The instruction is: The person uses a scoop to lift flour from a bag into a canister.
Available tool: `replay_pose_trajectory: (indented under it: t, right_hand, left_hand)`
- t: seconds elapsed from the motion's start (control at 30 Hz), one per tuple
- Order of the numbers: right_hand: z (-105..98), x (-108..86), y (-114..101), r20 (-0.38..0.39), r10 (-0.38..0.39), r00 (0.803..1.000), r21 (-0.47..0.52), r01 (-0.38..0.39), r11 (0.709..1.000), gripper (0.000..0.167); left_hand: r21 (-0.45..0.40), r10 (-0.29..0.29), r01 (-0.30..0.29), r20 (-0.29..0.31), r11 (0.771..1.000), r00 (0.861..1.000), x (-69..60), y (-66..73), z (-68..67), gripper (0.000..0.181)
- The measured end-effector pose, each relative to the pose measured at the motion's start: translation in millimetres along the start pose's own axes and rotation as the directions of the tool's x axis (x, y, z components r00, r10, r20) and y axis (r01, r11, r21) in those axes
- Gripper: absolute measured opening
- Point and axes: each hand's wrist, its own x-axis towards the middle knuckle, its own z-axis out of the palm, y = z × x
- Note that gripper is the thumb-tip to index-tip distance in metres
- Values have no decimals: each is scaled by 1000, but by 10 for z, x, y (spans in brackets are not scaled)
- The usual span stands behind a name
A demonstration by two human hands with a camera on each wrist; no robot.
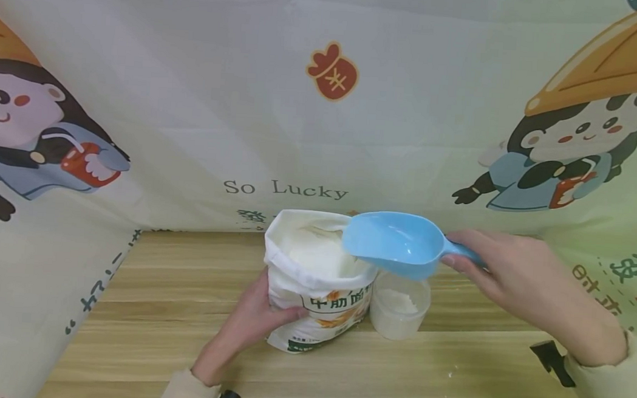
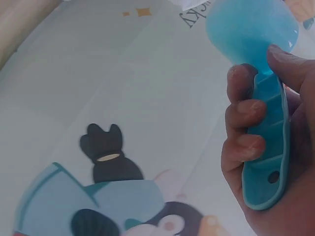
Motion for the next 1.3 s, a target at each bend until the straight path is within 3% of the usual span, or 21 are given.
replay_pose_trajectory:
  t: [0.17, 0.27, 0.3, 0.5, 1.0, 1.3]
  right_hand:
    - [23, 158, -100, -73, -65, 995, -96, 58, 994, 58]
    - [39, 255, -162, -101, -97, 990, -156, 80, 985, 66]
    - [41, 285, -181, -103, -105, 989, -174, 86, 981, 65]
    - [15, 444, -306, -54, -136, 989, -254, 118, 960, 23]
    - [7, 725, -666, 178, -119, 977, -406, 183, 895, 30]
    - [99, 773, -751, 159, -149, 976, -426, 204, 882, 27]
  left_hand:
    - [-14, -4, 4, 0, 1000, 1000, -2, 2, 1, 90]
    - [-19, -5, 5, 1, 1000, 1000, -3, 2, 4, 89]
    - [-19, -4, 4, 1, 1000, 1000, -4, 0, 5, 88]
    - [-43, 18, -17, 14, 999, 1000, 4, -1, 3, 88]
    - [-28, 33, -33, 2, 999, 999, 19, -6, 6, 86]
    - [-28, 26, -26, 6, 999, 1000, 8, 0, 9, 84]
